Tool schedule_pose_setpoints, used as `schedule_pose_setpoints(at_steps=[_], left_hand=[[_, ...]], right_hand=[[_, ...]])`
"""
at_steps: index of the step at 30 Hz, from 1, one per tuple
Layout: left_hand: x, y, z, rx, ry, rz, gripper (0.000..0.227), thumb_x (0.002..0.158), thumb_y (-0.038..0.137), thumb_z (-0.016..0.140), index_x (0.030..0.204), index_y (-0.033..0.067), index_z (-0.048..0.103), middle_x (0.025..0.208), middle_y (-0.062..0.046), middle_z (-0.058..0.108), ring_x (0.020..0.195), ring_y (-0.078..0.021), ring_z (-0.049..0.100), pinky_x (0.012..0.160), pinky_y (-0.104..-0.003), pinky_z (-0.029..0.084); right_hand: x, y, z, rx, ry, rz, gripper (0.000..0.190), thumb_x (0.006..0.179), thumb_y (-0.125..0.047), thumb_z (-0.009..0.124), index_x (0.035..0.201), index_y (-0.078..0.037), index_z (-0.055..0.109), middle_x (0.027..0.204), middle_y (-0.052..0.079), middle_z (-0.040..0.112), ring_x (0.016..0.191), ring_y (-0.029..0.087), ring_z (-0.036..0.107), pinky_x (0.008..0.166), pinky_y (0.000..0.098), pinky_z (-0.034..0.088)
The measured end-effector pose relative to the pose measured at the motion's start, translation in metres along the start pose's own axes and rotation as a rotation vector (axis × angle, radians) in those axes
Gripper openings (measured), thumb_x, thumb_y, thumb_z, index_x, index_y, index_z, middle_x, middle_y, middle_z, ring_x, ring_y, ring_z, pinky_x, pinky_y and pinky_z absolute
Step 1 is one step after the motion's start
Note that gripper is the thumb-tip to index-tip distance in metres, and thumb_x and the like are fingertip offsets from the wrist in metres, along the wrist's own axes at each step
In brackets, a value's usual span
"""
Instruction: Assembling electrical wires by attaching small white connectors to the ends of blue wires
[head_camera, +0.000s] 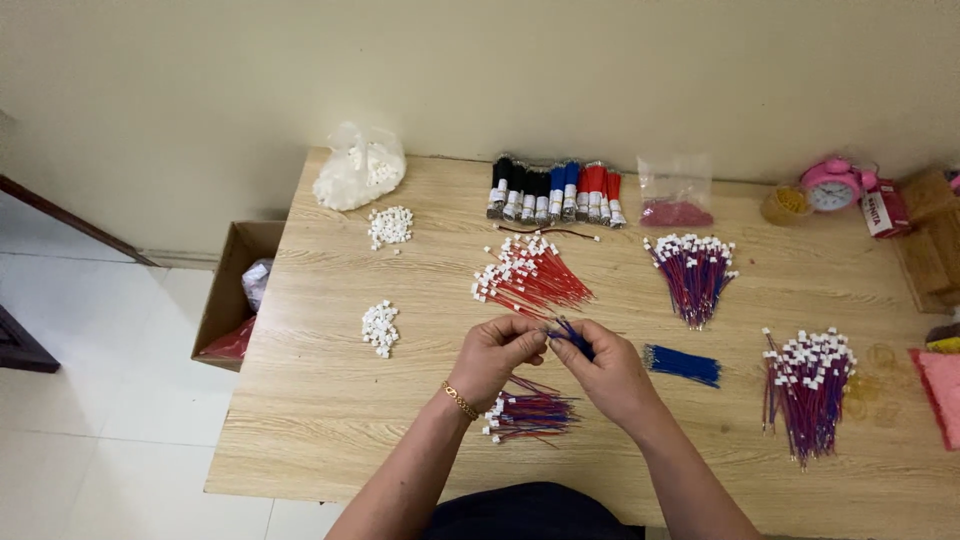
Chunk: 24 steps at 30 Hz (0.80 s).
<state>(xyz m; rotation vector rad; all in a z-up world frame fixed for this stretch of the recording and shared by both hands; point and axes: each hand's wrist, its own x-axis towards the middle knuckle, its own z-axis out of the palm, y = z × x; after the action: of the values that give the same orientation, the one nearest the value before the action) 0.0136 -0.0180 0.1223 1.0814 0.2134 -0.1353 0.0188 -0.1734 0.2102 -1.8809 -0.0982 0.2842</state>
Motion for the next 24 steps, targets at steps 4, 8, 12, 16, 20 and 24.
schedule_pose_setpoints(at_steps=[4,8,12,16,20,24], left_hand=[[0.000,-0.007,-0.004,0.063,0.016,0.034,0.015,0.085,0.009,0.075,0.096,-0.0012,0.071,0.077,-0.012,0.069,0.070,-0.0136,0.067,0.065,-0.024,0.059],[-0.008,-0.004,0.002,0.012,0.031,0.015,0.015,0.086,0.008,0.074,0.097,-0.0008,0.070,0.079,-0.013,0.069,0.072,-0.0137,0.066,0.066,-0.023,0.059],[-0.004,-0.015,-0.001,0.021,0.033,0.019,0.016,0.086,0.009,0.074,0.098,-0.0006,0.070,0.080,-0.013,0.071,0.073,-0.0142,0.067,0.067,-0.024,0.059],[-0.007,-0.013,0.000,0.015,0.036,0.018,0.019,0.083,0.010,0.077,0.098,-0.0005,0.071,0.081,-0.014,0.071,0.074,-0.0143,0.067,0.067,-0.024,0.059],[-0.009,-0.003,0.003,0.040,0.062,0.014,0.020,0.083,0.014,0.079,0.094,0.0004,0.070,0.078,-0.012,0.070,0.068,-0.0128,0.066,0.064,-0.023,0.057],[-0.012,0.003,0.006,0.048,0.073,0.000,0.017,0.085,0.015,0.077,0.093,0.0014,0.070,0.076,-0.013,0.070,0.066,-0.0138,0.066,0.062,-0.022,0.056]], right_hand=[[0.004,0.007,0.004,0.060,-0.020,0.010,0.013,0.087,-0.010,0.069,0.097,-0.002,0.073,0.077,0.008,0.068,0.076,0.013,0.055,0.069,0.0291,0.052],[0.001,0.004,0.006,0.042,0.018,0.017,0.008,0.087,-0.014,0.071,0.089,-0.006,0.073,0.067,0.002,0.060,0.065,0.011,0.051,0.060,0.0232,0.047],[-0.003,0.003,0.004,0.003,0.024,0.004,0.017,0.090,-0.020,0.069,0.081,-0.005,0.071,0.060,0.005,0.059,0.060,0.013,0.051,0.055,0.0256,0.046],[-0.001,0.006,0.004,0.029,0.051,-0.012,0.017,0.089,-0.019,0.070,0.078,-0.007,0.070,0.058,0.003,0.058,0.058,0.011,0.050,0.053,0.0235,0.044],[-0.001,0.000,0.005,-0.092,0.070,-0.009,0.011,0.087,-0.018,0.071,0.085,-0.007,0.074,0.062,0.005,0.061,0.062,0.011,0.052,0.054,0.0229,0.044],[-0.005,-0.011,0.009,-0.112,0.095,-0.013,0.009,0.083,-0.014,0.074,0.088,-0.007,0.075,0.065,0.009,0.067,0.064,0.012,0.055,0.056,0.0254,0.048]])
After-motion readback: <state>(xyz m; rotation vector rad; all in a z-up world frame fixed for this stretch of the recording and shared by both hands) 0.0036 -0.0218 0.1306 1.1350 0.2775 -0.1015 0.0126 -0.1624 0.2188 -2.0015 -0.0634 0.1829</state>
